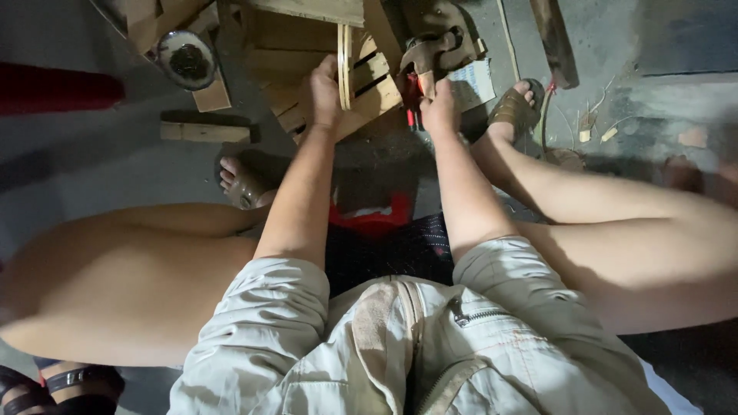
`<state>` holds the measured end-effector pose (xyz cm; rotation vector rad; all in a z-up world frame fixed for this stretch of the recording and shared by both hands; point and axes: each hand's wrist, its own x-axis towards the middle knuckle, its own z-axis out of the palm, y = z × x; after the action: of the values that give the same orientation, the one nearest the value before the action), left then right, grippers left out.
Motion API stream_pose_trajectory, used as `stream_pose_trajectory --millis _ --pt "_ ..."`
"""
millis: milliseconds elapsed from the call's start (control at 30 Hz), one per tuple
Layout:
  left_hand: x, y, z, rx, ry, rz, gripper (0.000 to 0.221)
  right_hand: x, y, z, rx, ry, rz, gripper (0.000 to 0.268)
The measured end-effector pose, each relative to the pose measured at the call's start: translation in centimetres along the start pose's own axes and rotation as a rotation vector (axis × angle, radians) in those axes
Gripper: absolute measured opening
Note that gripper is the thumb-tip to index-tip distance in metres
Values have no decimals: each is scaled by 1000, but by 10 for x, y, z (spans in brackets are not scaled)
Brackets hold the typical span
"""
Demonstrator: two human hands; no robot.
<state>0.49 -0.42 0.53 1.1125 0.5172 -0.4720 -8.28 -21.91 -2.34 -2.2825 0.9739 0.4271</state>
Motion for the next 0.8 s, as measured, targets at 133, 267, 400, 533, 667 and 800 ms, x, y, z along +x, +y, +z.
stream_pose_trajectory --millis 133,267,400,533,667,800 --pt "21 -20 -12 -11 0 20 36 -5 0 0 37 136 54 23" --pt "-29 39 17 123 118 -61 39 -13 0 -38 139 111 -305 18" --pt "-53 61 27 387 170 -94 48 -48 -18 -65 106 -86 -569 34" --pt "8 -8 -5 47 12 48 39 -72 -29 -52 60 9 -773 33" --pt "16 -15 -7 24 77 -5 39 -83 -39 -39 -98 129 -802 35" --pt "21 -18 -9 73 30 67 40 -77 -46 -19 -208 256 -876 34"
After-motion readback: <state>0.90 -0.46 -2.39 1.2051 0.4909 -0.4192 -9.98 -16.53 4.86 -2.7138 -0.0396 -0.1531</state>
